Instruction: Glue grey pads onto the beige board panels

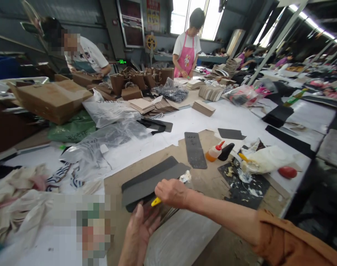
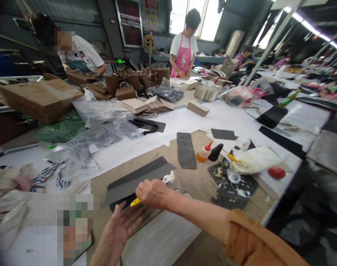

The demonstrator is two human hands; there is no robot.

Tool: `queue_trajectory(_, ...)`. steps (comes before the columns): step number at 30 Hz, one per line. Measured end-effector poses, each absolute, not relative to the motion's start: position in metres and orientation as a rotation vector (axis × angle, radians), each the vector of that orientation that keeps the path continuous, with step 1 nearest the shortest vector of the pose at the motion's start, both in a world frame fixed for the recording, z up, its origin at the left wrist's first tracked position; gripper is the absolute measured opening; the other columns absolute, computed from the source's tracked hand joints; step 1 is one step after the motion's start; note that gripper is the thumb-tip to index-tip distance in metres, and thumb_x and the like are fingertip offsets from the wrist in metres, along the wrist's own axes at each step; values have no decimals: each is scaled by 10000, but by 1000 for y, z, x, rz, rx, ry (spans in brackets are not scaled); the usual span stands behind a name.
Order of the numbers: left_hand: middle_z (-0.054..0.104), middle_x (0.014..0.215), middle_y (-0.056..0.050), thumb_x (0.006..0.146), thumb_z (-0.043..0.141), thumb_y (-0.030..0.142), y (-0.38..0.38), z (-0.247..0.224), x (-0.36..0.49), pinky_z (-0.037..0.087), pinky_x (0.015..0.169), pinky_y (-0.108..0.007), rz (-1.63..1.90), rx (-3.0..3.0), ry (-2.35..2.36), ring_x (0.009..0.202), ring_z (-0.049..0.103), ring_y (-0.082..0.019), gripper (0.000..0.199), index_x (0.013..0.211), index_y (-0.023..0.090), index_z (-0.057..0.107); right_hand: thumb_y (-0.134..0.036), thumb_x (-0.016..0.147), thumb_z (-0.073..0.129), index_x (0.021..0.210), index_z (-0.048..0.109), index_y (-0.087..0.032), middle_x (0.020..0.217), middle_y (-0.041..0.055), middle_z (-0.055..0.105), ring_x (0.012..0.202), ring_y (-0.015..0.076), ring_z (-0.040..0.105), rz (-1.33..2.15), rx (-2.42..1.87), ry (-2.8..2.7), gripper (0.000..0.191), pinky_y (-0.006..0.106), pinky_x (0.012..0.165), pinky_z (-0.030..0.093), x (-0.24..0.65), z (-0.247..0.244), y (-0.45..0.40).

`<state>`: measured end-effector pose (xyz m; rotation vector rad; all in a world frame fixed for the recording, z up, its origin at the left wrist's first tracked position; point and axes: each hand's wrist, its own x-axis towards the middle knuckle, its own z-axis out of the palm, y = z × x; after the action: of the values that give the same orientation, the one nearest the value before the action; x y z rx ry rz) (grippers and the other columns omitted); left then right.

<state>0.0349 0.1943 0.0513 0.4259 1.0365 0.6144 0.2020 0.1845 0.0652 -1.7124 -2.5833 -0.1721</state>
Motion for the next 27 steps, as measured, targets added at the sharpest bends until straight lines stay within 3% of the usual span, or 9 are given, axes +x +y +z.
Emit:
queue_trajectory(3,669,955,-102,807,562,253,195,71,45,544,737,-350,650,319,1002,803,648,-192,278,1066,151,563,-108,859,375,739,517,-162,662,20,522,571,160,491,-192,-1516,-2572,194,265,399,301,185,82,145)
queue_trajectory(5,680,935,-62,800,521,94,189,77,47,550,725,-312,782,317,1091,757,644,-148,297,1081,182,568,-123,872,379,758,528,-162,663,14,529,581,152,494,-155,-1559,-2447,192,262,427,323,184,88,119)
queue_trajectory(7,685,928,-43,799,489,42,179,82,46,555,710,-296,862,300,1123,758,643,-135,345,1090,209,569,-179,902,364,856,551,-157,723,31,565,652,154,526,-90,-1785,-2140,194,256,515,382,194,90,94)
queue_trajectory(9,687,923,-49,809,480,49,168,86,44,560,683,-290,856,272,1106,765,646,-143,329,1080,207,578,-273,916,357,950,552,-157,826,66,595,753,166,553,29,-2051,-1673,229,268,629,421,209,90,73)
queue_trajectory(11,689,924,-51,806,491,57,156,90,41,562,651,-281,852,257,1107,757,649,-149,321,1076,206,581,-377,902,359,885,563,-161,819,76,601,752,174,560,288,-2193,-1261,297,278,656,427,223,86,55)
queue_trajectory(14,685,949,-32,796,518,68,136,92,35,560,635,-276,831,273,1119,761,651,-149,346,1095,234,567,-518,865,340,674,509,-181,585,13,511,522,130,482,755,-2168,-822,423,245,491,377,229,76,31)
queue_trajectory(16,680,973,-23,798,522,79,122,90,29,560,653,-275,808,291,1117,790,651,-149,354,1107,249,556,-575,825,382,662,470,-190,535,-27,432,425,86,378,920,-2095,-578,428,211,393,293,224,69,16)
queue_trajectory(20,670,1008,-30,794,543,104,95,77,13,559,701,-280,757,277,1119,870,642,-160,350,1111,252,549,-584,759,501,717,415,-205,552,-75,343,390,41,253,1119,-1953,-246,390,162,336,187,208,63,-13)
queue_trajectory(27,642,1068,-51,761,578,182,71,60,-11,560,701,-330,697,439,1251,937,627,-219,414,1160,265,508,-515,732,542,703,348,-217,502,-117,251,376,39,190,1329,-1860,-103,357,145,345,178,199,54,-44)
